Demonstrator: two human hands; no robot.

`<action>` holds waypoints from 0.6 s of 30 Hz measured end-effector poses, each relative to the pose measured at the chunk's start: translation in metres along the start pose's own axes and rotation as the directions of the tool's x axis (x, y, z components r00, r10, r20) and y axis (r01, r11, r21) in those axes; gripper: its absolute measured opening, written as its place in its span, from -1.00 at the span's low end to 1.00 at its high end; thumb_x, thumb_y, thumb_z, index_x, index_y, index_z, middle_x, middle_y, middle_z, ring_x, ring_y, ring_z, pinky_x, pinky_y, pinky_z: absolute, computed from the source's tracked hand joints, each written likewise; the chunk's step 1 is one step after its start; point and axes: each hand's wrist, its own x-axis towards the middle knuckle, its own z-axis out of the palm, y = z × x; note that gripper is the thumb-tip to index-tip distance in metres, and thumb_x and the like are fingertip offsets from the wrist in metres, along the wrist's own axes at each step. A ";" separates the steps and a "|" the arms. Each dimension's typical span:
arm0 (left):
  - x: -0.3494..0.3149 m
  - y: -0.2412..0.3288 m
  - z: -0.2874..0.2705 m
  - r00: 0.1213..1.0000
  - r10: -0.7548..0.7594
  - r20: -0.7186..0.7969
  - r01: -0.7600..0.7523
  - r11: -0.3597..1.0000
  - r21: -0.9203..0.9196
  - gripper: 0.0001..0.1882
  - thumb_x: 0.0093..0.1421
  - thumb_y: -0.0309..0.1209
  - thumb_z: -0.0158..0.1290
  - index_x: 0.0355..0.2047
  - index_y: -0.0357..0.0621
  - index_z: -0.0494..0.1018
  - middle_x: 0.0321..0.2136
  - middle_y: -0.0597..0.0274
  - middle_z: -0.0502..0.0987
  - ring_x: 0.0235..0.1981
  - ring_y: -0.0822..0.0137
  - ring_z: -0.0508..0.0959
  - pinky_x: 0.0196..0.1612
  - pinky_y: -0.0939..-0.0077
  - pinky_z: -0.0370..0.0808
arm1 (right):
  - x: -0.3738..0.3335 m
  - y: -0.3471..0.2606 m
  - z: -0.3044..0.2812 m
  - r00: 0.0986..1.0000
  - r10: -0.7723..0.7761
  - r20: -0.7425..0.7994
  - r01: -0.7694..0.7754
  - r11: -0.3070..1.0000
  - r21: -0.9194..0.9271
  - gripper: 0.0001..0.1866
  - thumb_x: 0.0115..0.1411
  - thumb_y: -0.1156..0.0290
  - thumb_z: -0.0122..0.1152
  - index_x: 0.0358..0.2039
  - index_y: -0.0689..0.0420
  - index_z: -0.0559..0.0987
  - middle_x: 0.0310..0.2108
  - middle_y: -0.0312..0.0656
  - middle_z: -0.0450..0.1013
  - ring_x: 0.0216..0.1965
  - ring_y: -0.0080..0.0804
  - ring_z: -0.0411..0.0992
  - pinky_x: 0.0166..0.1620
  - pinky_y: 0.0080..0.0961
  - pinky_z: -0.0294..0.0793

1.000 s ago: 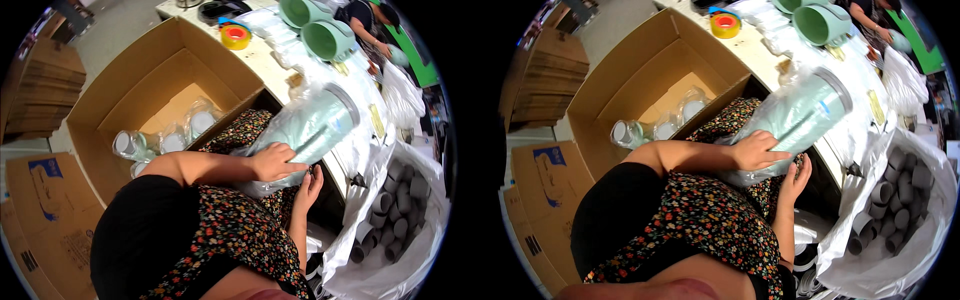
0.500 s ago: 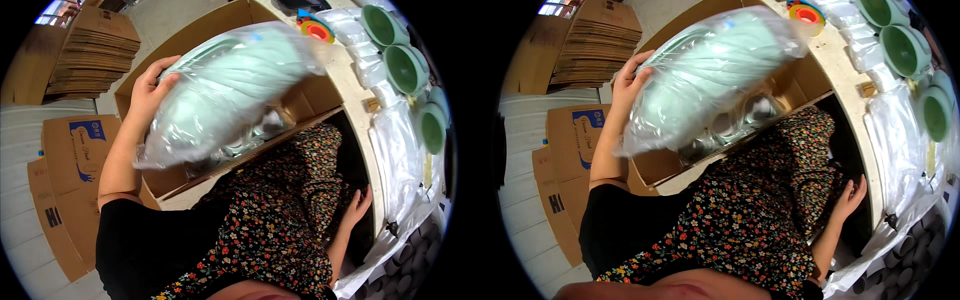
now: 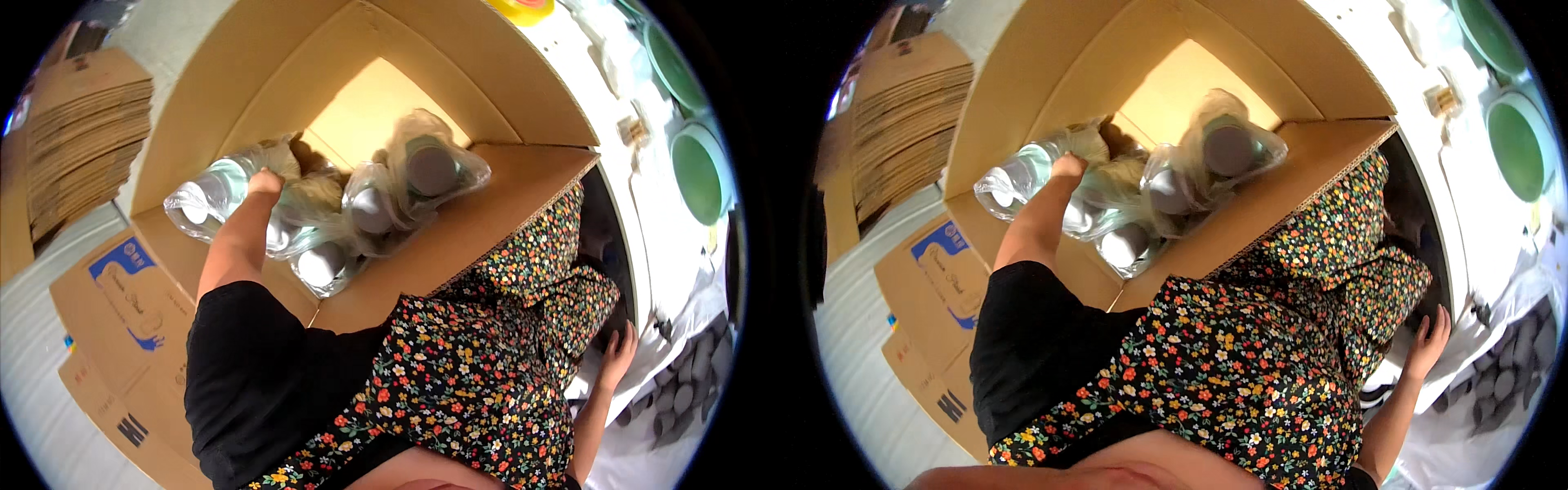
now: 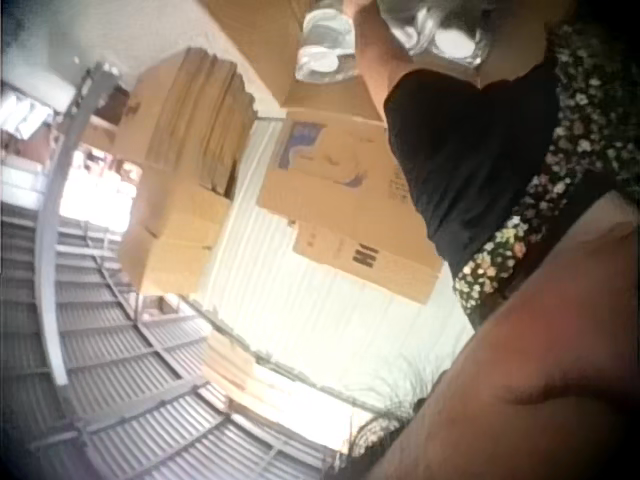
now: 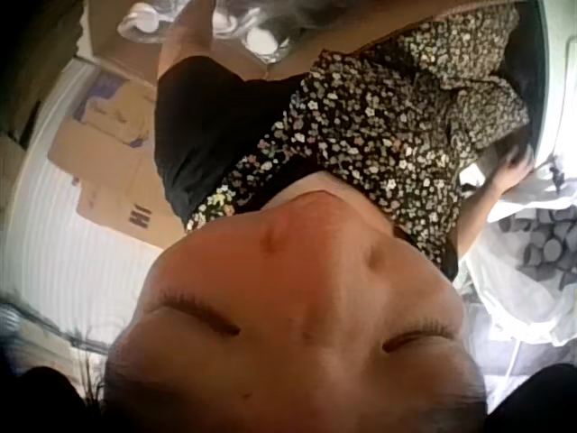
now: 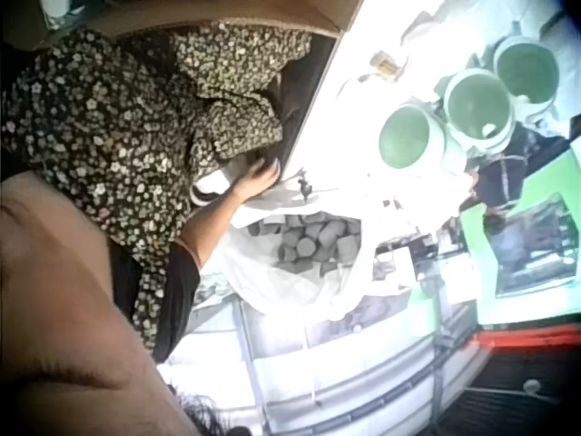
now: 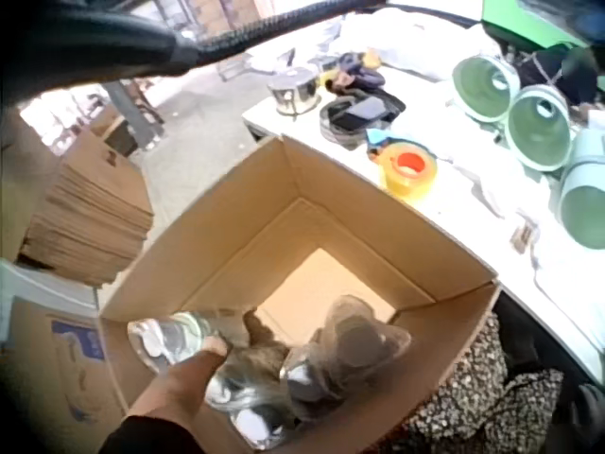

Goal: The person assembles light green plastic pitchers by attaching grey lids and placing them into clear plastic bags. The person then places the packaged pitchers into a cardboard box. The person repeats this process for multiple units throughout the clip.

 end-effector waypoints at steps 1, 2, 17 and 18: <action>0.006 0.003 0.014 0.999 -0.049 0.001 0.049 0.996 -0.078 -0.65 0.16 -0.27 -0.20 -0.27 -0.19 0.52 -0.16 -0.09 0.47 -0.09 0.04 0.48 -0.06 0.27 0.43 | -0.012 0.004 -0.004 0.999 0.042 0.026 -0.043 0.999 0.029 -0.65 0.19 0.44 0.02 0.00 0.19 0.38 0.00 -0.03 0.32 0.03 -0.06 0.28 0.08 -0.33 0.24; -0.030 0.023 -0.030 0.959 -0.280 0.049 0.280 0.898 -0.338 -0.61 0.18 -0.22 -0.19 -0.21 -0.25 0.48 -0.14 -0.11 0.46 -0.10 0.02 0.48 -0.03 0.29 0.41 | -0.022 0.014 -0.004 0.998 0.047 0.045 -0.048 0.999 0.001 -0.66 0.19 0.44 0.02 0.00 0.19 0.39 0.01 -0.02 0.31 0.03 -0.06 0.27 0.09 -0.33 0.23; -0.063 0.198 -0.240 0.388 0.077 -0.918 -0.802 0.519 -0.295 -0.54 -0.02 -0.57 0.00 -0.04 -0.14 0.37 0.05 -0.02 0.30 0.10 0.01 0.28 0.15 0.25 0.21 | 0.015 -0.027 -0.010 0.984 -0.001 -0.180 0.019 0.995 0.099 -0.66 0.04 0.50 0.14 -0.11 0.17 0.45 -0.08 -0.05 0.37 0.00 -0.09 0.30 0.09 -0.28 0.27; -0.090 0.213 -0.295 0.284 0.124 -0.951 -0.882 0.424 -0.208 -0.56 -0.01 -0.57 0.00 -0.04 -0.16 0.37 0.02 -0.01 0.33 0.06 0.00 0.31 0.13 0.27 0.24 | 0.024 -0.052 -0.018 0.976 -0.074 -0.205 0.111 0.979 0.173 -0.65 0.01 0.52 0.15 -0.13 0.17 0.45 -0.10 -0.04 0.37 -0.01 -0.07 0.30 0.07 -0.27 0.28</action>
